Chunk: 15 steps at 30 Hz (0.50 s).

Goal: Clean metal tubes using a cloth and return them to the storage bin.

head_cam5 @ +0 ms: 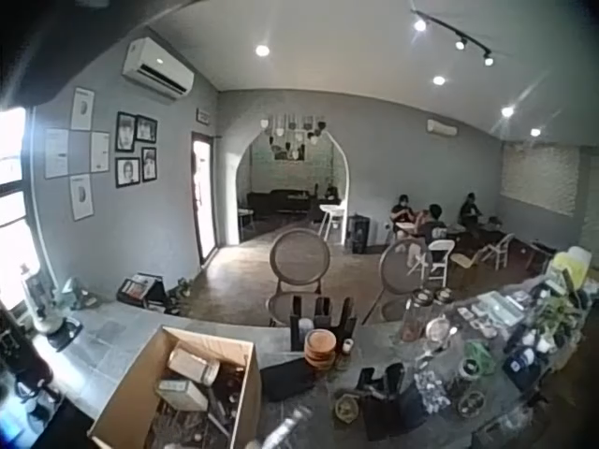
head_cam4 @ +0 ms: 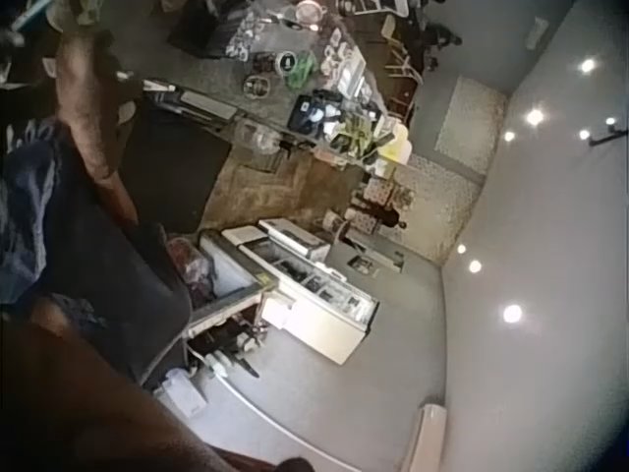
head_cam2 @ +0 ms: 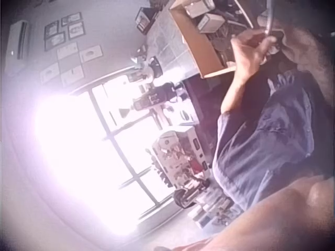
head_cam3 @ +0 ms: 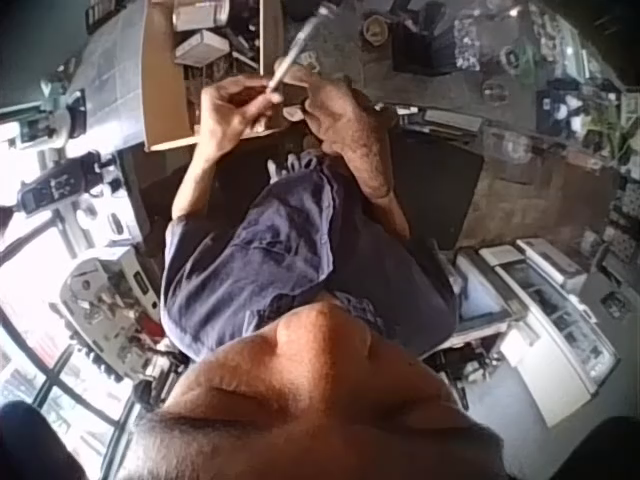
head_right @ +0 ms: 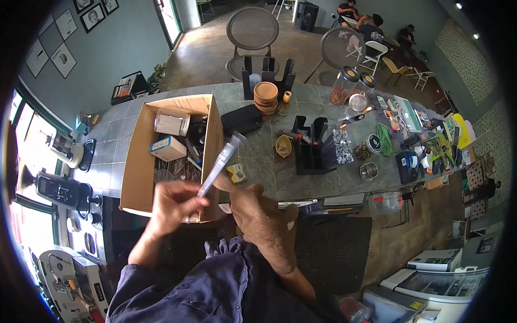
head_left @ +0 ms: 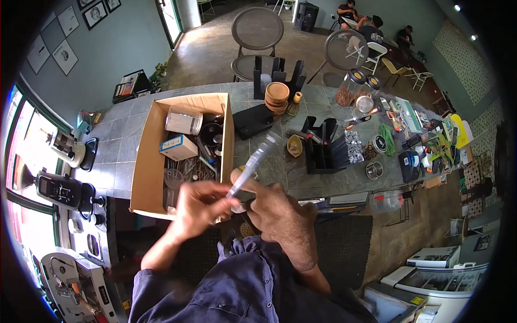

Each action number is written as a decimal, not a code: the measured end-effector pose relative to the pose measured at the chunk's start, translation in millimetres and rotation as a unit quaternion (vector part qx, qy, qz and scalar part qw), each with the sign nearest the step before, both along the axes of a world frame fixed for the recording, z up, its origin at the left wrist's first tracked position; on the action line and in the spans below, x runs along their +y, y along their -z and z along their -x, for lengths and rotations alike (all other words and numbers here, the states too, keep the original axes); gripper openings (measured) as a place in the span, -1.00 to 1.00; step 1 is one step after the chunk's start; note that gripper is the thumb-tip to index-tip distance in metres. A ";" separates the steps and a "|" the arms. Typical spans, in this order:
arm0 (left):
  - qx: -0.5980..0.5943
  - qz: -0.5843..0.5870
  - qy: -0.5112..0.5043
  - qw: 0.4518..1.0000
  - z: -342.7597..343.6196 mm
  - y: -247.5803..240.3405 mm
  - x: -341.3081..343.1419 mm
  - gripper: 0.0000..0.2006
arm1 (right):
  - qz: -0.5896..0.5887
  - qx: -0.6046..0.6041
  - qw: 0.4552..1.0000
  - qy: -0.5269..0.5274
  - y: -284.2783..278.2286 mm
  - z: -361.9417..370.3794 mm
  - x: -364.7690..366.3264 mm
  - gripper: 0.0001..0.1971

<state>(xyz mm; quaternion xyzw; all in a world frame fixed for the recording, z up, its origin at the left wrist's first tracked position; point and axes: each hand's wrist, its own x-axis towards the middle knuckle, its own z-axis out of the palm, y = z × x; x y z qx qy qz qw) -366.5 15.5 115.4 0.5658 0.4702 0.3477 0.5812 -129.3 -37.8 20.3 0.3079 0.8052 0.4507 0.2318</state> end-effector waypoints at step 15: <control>-0.017 -0.011 0.104 0.994 -62.3 62.2 -40.1 -0.79 | 0.404 0.740 0.461 0.278 -80.5 -18.9 6.0 -0.57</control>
